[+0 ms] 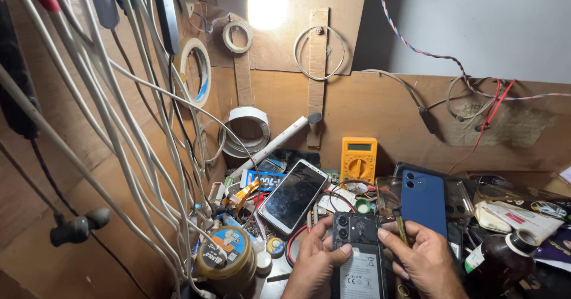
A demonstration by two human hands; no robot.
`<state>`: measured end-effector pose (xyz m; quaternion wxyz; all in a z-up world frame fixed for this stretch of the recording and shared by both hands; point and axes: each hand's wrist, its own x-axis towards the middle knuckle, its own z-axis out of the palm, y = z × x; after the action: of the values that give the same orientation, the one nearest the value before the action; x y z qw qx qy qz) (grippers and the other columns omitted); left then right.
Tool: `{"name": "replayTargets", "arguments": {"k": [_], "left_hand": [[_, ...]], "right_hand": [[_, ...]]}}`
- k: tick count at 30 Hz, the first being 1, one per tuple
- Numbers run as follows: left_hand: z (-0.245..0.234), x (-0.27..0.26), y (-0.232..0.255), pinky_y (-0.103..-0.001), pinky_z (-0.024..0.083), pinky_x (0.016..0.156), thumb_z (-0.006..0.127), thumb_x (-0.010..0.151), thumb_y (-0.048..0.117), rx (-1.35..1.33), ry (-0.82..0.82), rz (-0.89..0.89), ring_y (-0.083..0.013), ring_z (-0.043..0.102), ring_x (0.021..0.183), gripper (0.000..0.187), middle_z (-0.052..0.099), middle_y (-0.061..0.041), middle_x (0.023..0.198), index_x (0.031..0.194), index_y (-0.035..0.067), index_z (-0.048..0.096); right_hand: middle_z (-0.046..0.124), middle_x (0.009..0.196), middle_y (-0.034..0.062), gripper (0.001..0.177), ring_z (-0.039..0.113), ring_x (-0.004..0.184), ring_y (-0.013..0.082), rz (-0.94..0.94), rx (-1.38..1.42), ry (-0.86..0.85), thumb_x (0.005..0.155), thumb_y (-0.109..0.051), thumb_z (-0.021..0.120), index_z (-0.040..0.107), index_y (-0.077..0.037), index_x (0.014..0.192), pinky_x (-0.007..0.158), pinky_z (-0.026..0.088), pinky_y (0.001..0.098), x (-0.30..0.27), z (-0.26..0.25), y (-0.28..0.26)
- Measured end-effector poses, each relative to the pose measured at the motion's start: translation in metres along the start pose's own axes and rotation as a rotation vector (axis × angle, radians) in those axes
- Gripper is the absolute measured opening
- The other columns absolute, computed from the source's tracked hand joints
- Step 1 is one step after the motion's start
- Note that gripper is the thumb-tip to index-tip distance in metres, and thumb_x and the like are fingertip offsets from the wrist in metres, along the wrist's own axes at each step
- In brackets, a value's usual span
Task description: The person uses a small tool to scrape and clean the internal components of a disassembled smartphone. They hold the device steady with one hand while working on the camera module area and battery connector with the other. The person occasionally lifts the phone to inspect the cleaned area before continuing the scraping motion.
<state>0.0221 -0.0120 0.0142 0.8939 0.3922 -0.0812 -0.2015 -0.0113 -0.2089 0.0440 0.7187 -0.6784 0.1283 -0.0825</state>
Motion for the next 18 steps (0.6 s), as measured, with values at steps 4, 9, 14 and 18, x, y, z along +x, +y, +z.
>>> {"name": "replayTargets", "arguments": {"k": [4,9,14,18], "left_hand": [[0.0003,0.0,-0.0005,-0.033,0.057,0.093,0.06,0.081,-0.013,-0.015,0.02,-0.025,-0.0191,0.071,0.102,0.06,0.074,-0.015,0.114,0.138,0.002,0.049],[0.0007,-0.0017,-0.0007,-0.032,0.056,0.093,0.061,0.08,-0.012,-0.007,0.064,-0.017,-0.0187,0.07,0.103,0.062,0.073,-0.014,0.117,0.139,0.005,0.049],[0.0045,-0.0046,0.0029,-0.033,0.057,0.091,0.06,0.08,-0.013,-0.027,0.06,-0.007,-0.0199,0.071,0.103,0.061,0.073,-0.014,0.118,0.138,0.003,0.049],[0.0085,-0.0087,0.0073,-0.033,0.058,0.086,0.059,0.081,-0.012,-0.028,0.058,-0.013,-0.0201,0.071,0.098,0.057,0.074,-0.015,0.115,0.136,0.001,0.05]], "right_hand": [[0.06,0.067,0.0074,0.029,0.04,0.042,0.0089,-0.009,0.011,-0.02,0.085,-0.009,0.075,0.072,0.01,0.106,0.035,0.029,0.0264,-0.0002,-0.0014,-0.0002],[0.066,0.068,0.0098,0.026,0.041,0.042,0.0091,0.005,0.058,-0.026,0.087,-0.009,0.069,0.07,0.01,0.106,0.035,0.029,0.0245,-0.0003,-0.0009,0.0011],[0.062,0.066,0.0095,0.026,0.04,0.042,0.0081,0.018,0.079,-0.067,0.093,-0.011,0.066,0.072,0.011,0.106,0.035,0.029,0.0237,-0.0027,-0.0013,-0.0015],[0.062,0.065,0.0089,0.025,0.04,0.043,0.0078,0.016,0.058,-0.066,0.092,-0.011,0.066,0.072,0.009,0.106,0.035,0.029,0.0238,-0.0089,0.0022,-0.0067]]}}
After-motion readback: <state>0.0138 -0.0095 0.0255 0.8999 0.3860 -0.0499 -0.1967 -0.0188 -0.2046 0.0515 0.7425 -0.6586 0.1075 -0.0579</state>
